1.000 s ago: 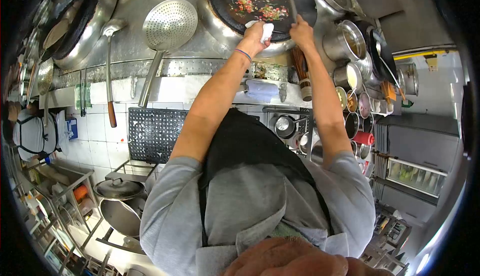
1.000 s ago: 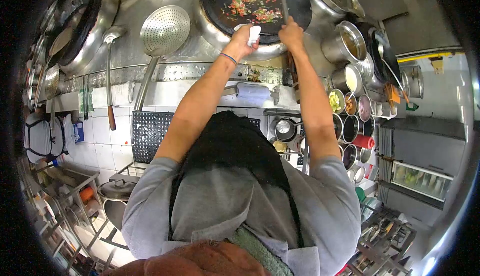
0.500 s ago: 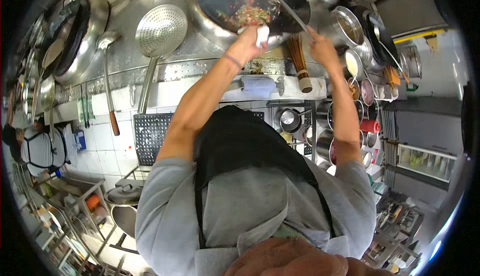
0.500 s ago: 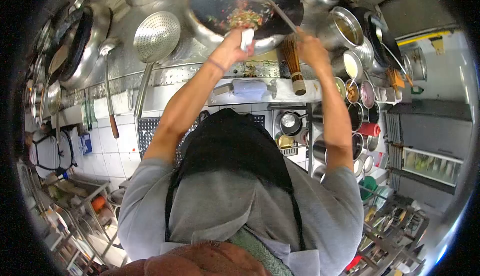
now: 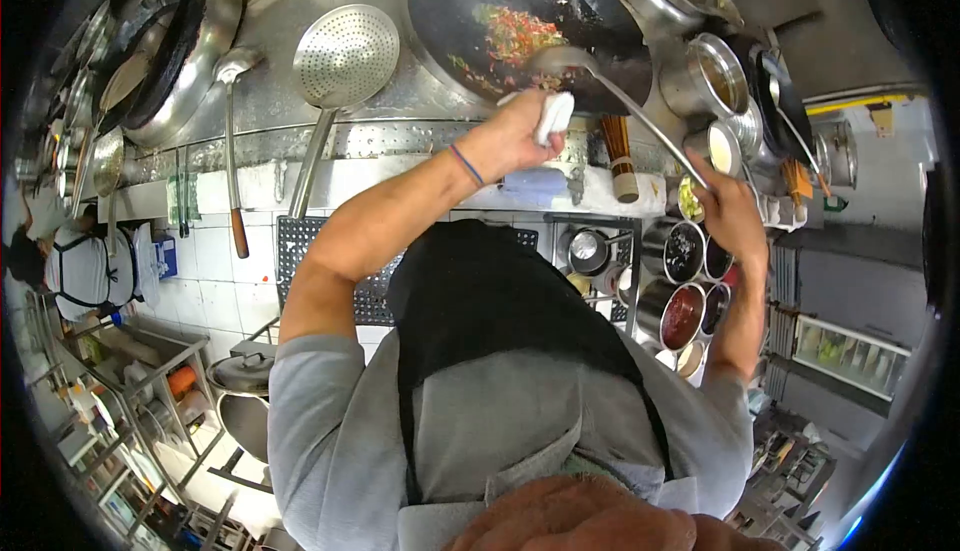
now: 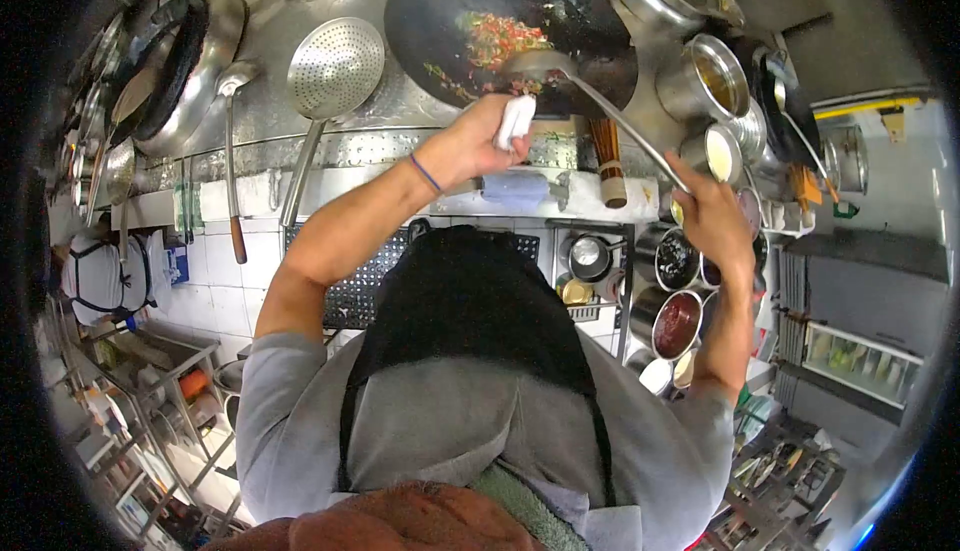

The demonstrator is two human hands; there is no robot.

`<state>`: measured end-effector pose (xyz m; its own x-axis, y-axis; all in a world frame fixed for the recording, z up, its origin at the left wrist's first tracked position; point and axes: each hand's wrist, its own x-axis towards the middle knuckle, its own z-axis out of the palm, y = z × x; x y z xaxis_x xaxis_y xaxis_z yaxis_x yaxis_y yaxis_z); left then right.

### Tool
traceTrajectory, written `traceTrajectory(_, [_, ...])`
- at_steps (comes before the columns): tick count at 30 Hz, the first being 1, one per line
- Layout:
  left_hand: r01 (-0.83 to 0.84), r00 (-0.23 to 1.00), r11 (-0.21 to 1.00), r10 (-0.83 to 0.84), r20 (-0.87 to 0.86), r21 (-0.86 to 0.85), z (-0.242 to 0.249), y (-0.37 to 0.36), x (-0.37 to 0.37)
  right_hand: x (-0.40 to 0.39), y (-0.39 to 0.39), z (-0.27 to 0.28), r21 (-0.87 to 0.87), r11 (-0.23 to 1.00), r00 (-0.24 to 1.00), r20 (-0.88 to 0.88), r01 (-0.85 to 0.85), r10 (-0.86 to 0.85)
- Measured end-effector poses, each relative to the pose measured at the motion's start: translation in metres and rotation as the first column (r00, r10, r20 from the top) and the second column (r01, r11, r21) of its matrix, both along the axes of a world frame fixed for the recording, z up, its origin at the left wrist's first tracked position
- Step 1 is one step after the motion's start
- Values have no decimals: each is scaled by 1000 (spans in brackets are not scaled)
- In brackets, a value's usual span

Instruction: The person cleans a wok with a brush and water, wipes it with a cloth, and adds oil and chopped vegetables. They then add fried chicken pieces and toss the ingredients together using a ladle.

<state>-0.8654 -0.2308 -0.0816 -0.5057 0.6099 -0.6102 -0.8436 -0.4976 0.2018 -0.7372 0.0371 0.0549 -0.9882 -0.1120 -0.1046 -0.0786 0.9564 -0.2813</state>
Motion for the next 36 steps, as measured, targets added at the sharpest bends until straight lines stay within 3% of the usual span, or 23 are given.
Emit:
traceTrajectory(2, [-9, 1000, 1000, 10, -23, 11, -9, 6, -25, -25, -21, -6, 109, 992, 997, 40, 62, -67])
traceTrajectory(4, [-60, 997, 997, 62, -37, 49, -34, 11, -68, -66, -22, -52, 157, 986, 998, -37, 64, -59])
traceTrajectory(6, [-138, 983, 989, 144, -117, 53, -60, 16, -83, -103, -48, -86, 183, 965, 982, -50, 187, -181])
traceTrajectory(8, [-160, 950, 985, 134, -283, -68, -80, 14, -52, -104, -61, -100, 82, 967, 965, -124, 242, -231])
traceTrajectory(10, [-128, 974, 980, 95, -205, -154, -77, -8, 3, -101, -54, -96, -30, 978, 954, -216, 207, -208])
traceTrajectory(12, [-116, 991, 988, 108, -76, -99, -65, -32, 35, -60, -22, -89, -138, 987, 936, -331, 80, -122])
traceTrajectory(13, [-204, 970, 973, 186, -156, -112, -64, -34, 30, -39, -20, -80, -171, 978, 945, -285, 117, -163])
traceTrajectory(14, [-160, 982, 985, 152, -112, -65, -65, -35, 9, -17, -22, -66, -197, 969, 956, -224, 148, -191])
traceTrajectory(16, [-167, 970, 986, 168, -178, 25, -71, -30, -51, 9, -24, -51, -130, 981, 943, -282, 145, -177])
traceTrajectory(18, [-124, 980, 992, 121, -156, -10, -64, -26, -87, 20, -29, -30, -43, 991, 963, -233, 128, -134])
traceTrajectory(23, [23, 995, 999, -27, -93, -46, -51, -19, -47, 45, -54, -5, 161, 976, 981, -153, 145, -120])
traceTrajectory(24, [109, 993, 994, -108, -57, 10, -34, -27, -30, 40, -58, -3, 171, 976, 984, -138, 137, -114])
traceTrajectory(26, [111, 993, 992, -113, -37, -58, -6, -27, -23, 29, -72, -2, 194, 974, 992, -71, 119, -107])
traceTrajectory(29, [86, 992, 995, -81, -93, 52, -34, -16, -76, -25, -90, -36, 256, 958, 985, -143, 130, -96])
traceTrajectory(31, [-72, 987, 997, 73, -144, 14, -53, -13, -85, -64, -104, -62, 150, 953, 959, -149, 264, -243])
traceTrajectory(32, [-144, 976, 989, 144, -161, 14, -67, -12, -82, -74, -99, -81, 90, 963, 951, -206, 254, -232])
traceTrajectory(33, [-109, 969, 994, 104, -223, -9, -97, -8, -75, -82, -90, -102, 32, 970, 938, -263, 241, -224])
traceTrajectory(35, [46, 957, 994, -71, -280, -94, -112, -32, -20, -78, -70, -103, -99, 976, 908, -358, 195, -218])
traceTrajectory(36, [-30, 981, 999, 20, -194, -45, -112, -44, 8, -61, -56, -98, -145, 961, 896, -350, 236, -273])
